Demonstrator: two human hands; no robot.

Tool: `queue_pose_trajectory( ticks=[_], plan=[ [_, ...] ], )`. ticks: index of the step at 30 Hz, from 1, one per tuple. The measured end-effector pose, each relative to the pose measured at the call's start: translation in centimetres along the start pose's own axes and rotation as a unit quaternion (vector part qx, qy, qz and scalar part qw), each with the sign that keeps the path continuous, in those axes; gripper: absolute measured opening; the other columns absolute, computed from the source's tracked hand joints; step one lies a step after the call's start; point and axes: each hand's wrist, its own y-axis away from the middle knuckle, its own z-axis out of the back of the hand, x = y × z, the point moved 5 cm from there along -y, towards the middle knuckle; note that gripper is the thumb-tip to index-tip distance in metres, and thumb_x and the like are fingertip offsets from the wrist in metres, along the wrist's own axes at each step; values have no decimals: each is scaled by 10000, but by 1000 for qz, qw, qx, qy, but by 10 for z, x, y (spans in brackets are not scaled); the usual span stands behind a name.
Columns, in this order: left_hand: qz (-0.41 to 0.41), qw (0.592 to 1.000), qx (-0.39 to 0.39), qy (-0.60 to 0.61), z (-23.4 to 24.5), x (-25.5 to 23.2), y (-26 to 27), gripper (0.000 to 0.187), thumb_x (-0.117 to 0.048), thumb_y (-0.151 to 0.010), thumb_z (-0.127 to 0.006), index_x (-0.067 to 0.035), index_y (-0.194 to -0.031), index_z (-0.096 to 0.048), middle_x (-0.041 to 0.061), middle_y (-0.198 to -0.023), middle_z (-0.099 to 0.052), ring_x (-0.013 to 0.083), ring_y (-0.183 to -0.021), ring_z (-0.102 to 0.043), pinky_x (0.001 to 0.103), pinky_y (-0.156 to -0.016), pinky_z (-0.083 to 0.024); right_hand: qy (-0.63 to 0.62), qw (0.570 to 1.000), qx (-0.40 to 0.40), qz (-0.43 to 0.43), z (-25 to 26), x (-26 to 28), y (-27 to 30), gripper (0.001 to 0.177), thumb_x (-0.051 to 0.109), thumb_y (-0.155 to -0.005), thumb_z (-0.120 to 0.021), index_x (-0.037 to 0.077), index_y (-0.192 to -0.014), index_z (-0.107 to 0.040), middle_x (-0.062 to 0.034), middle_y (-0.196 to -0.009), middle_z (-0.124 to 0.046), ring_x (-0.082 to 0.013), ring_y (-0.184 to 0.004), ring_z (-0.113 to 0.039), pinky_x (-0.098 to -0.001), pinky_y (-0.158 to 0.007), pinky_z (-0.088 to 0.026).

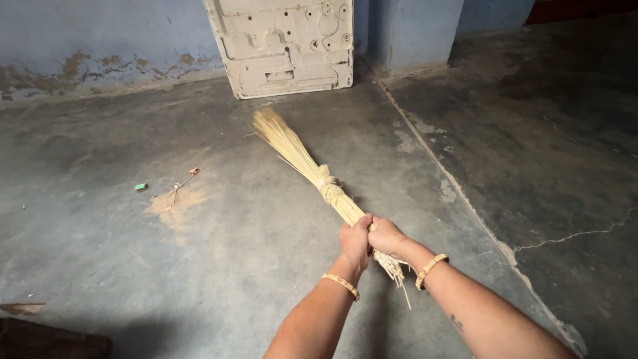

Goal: The person sweeps a concrete floor with a traditional straw broom, gathering dust and debris near a wooden cot and a white appliance. After sweeping, the person picks up a grey cloth and wipes a section of the blue-painted wall.

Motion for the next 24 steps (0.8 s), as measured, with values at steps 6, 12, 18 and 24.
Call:
queue_pose_trajectory(
  ticks=[6,12,18,24],
  plan=[
    [-56,995,75,-47,-6,-22,0,244,-194,-875,-723,10,-998,-672,117,-822,-712,200,-662,-652,368,-575,-523,0,998,-62,32,2,22,21,340,-8,-872,-528,28,-1192,-634,-150,-785,-721,-238,-584,-678,-371,-478,-500],
    [15,981,162,-103,-2,-26,-18,233,-160,-854,-756,26,-988,-713,110,-821,-732,201,-650,-682,365,-584,-552,-174,975,-135,-25,-20,19,24,312,18,-910,-516,23,-1215,-585,-188,-894,-686,-260,-637,-673,-421,-476,-494],
    [63,982,127,-127,14,-12,-17,218,-218,-843,-771,-10,-895,-735,94,-687,-660,189,-481,-543,368,-433,-396,-125,984,-115,-61,-24,3,17,304,37,-924,-541,-25,-1219,-582,-184,-927,-696,-257,-683,-715,-417,-523,-575],
    [60,996,46,-39,40,0,-8,227,-203,-868,-763,15,-890,-703,90,-683,-663,190,-462,-536,363,-421,-398,-40,996,-45,-69,-39,-3,11,294,15,-908,-516,1,-1149,-683,-178,-821,-717,-267,-606,-689,-418,-481,-537]
  ],
)
